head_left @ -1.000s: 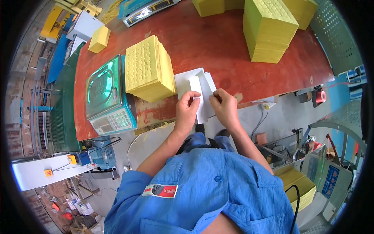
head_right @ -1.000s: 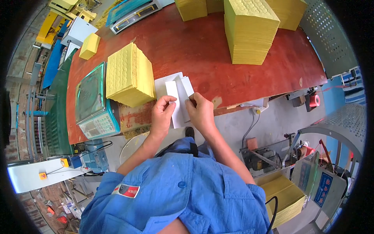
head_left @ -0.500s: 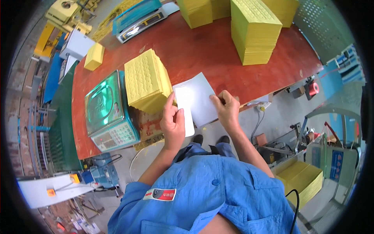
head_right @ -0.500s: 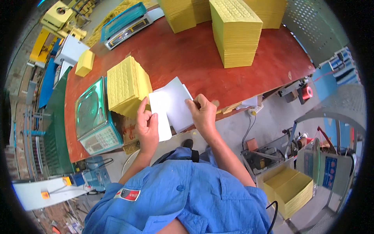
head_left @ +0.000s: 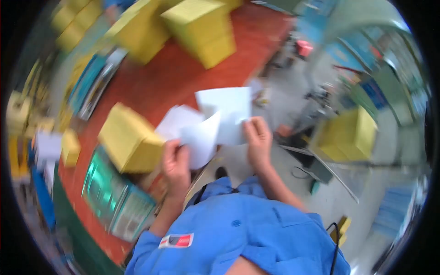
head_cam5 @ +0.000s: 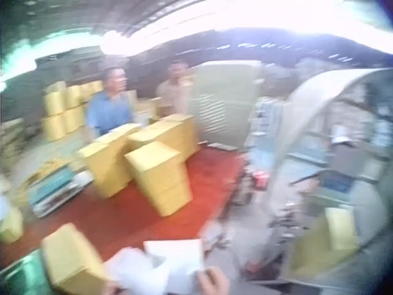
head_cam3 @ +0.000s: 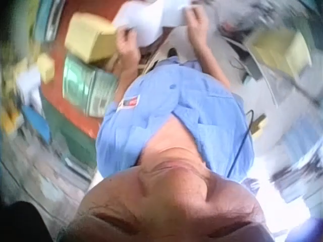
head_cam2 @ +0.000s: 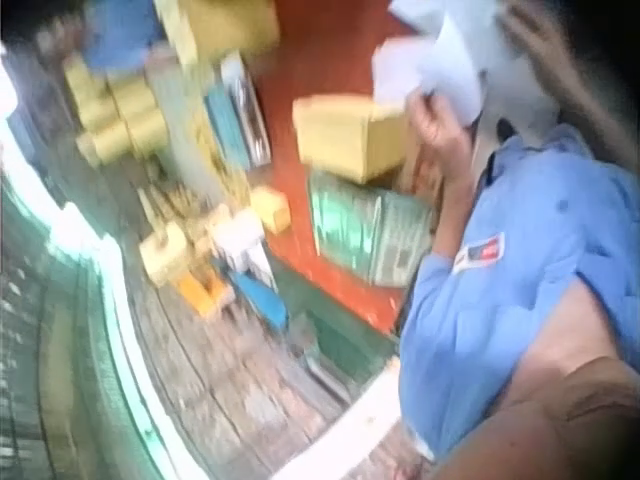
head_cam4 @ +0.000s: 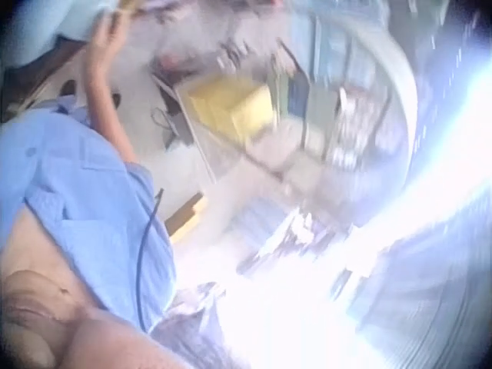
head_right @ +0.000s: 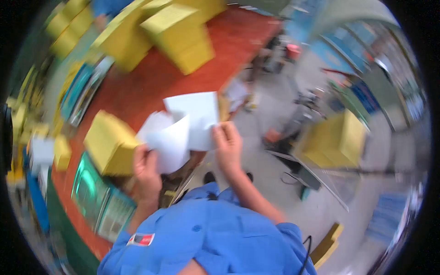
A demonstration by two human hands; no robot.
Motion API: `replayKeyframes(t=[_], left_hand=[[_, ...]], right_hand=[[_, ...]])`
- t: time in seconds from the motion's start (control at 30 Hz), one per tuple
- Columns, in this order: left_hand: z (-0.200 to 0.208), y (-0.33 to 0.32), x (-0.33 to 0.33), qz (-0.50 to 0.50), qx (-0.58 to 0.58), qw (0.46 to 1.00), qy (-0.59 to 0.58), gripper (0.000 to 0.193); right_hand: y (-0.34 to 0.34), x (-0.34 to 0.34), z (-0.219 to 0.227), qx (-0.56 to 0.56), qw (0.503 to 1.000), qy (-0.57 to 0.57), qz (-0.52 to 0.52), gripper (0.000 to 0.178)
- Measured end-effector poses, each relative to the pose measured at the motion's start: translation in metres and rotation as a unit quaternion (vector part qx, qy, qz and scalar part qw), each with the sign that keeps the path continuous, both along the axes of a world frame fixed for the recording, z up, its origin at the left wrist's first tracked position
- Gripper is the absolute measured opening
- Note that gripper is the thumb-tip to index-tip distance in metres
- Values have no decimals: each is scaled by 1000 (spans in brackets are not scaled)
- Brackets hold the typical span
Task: Weighing stacks of yellow paper on a digital scale and then inserting them into a binding machine.
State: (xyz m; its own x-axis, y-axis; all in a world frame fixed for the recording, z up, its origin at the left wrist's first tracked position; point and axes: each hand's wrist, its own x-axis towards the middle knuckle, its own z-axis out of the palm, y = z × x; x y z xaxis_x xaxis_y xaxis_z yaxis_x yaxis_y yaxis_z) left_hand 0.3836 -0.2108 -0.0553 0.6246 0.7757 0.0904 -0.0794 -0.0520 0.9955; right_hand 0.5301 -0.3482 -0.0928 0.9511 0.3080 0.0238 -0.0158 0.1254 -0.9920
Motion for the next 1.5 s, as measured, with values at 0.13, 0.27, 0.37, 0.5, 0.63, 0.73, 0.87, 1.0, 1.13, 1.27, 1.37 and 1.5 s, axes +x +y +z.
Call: replayKeyframes(t=[0.13, 0.27, 0.37, 0.5, 0.63, 0.73, 0.87, 1.0, 1.13, 1.27, 1.37, 1.5], left_hand=[[9, -37, 15, -112, -23, 993, -7, 7], [23, -100, 44, -308, 8, 949, 66, 11], [41, -173, 85, -399, 163, 902, 26, 10], [57, -257, 133, -426, 33, 904, 21, 7], [59, -335, 213, -368, -85, 924, -55, 11], [37, -369, 278, -338, -69, 937, -54, 18], [9, -372, 328, -280, 16, 959, -32, 28], [2, -382, 340, -235, 110, 966, 21, 31], [-1, -377, 340, -212, 330, 918, 60, 30], [0, -378, 336, -223, 401, 886, 61, 26], [2, -377, 343, -221, 437, 870, 50, 22], [-4, -371, 350, -231, 437, 868, 44, 22]], right_hand=[[-49, -11, -17, 49, 998, 36, -33, 8], [-151, -22, -7, -79, 990, -16, -117, 19], [-247, -33, -32, -150, 972, -43, -176, 20], [-369, -48, -51, -178, 951, -39, -251, 16], [-452, -45, -45, -70, 950, 73, -296, 12], [-490, -34, -40, 44, 949, 109, -291, 11], [-510, -21, -31, 94, 943, 140, -289, 12], [-513, -16, -41, 169, 916, 199, -305, 10], [-500, 3, -49, 181, 911, 233, -289, 8], [-485, 34, -44, 242, 894, 256, -278, 11], [-473, 55, -46, 282, 889, 245, -264, 13], [-459, 70, -57, 324, 876, 249, -254, 15]])
